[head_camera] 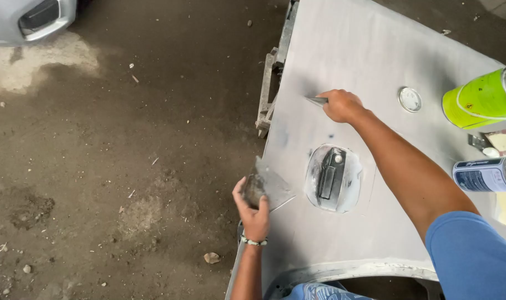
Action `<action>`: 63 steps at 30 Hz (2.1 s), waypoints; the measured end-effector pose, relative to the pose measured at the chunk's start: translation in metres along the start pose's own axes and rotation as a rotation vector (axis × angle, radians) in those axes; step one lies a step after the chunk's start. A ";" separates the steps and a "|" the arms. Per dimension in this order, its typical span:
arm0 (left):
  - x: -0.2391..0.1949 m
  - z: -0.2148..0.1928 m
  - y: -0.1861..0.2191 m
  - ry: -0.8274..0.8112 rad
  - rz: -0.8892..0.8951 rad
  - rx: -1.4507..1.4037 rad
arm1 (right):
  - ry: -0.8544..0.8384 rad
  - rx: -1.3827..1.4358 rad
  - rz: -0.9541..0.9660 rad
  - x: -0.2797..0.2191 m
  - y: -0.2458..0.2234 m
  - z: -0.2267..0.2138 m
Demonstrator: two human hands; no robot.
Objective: The person uses a putty knife to apply and smooth a gray filler substance onto a white car door panel. They repeatedly scoop the filler from a can and spread it over the surface, focusing on the area around the door handle and the edges of the panel.
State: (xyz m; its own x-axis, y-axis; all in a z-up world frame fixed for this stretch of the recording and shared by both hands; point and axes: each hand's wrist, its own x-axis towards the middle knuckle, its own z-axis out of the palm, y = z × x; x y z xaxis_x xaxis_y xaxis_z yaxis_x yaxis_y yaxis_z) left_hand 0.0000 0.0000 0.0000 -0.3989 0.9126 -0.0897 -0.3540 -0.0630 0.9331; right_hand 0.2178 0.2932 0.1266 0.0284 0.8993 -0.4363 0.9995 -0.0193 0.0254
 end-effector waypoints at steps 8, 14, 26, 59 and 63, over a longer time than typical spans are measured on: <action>0.021 0.029 0.008 -0.068 0.050 0.017 | 0.002 -0.018 -0.076 -0.001 0.006 0.024; 0.023 0.030 0.001 -0.068 0.028 -0.004 | -0.050 -0.047 -0.047 -0.057 -0.023 0.030; 0.007 0.011 0.015 -0.001 0.015 0.019 | -0.129 -0.079 -0.166 -0.157 -0.061 0.082; -0.063 -0.066 -0.012 0.204 0.001 -0.091 | 0.084 0.167 -0.279 -0.071 -0.057 0.045; -0.068 -0.068 0.011 0.177 -0.004 -0.019 | 0.001 0.109 -0.134 -0.096 -0.079 0.047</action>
State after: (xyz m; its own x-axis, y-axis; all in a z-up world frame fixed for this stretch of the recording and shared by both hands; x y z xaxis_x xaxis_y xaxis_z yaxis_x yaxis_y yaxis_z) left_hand -0.0345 -0.0898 -0.0079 -0.5399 0.8274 -0.1547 -0.3710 -0.0689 0.9261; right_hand 0.1368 0.1878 0.1239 -0.1049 0.8973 -0.4287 0.9900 0.0536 -0.1302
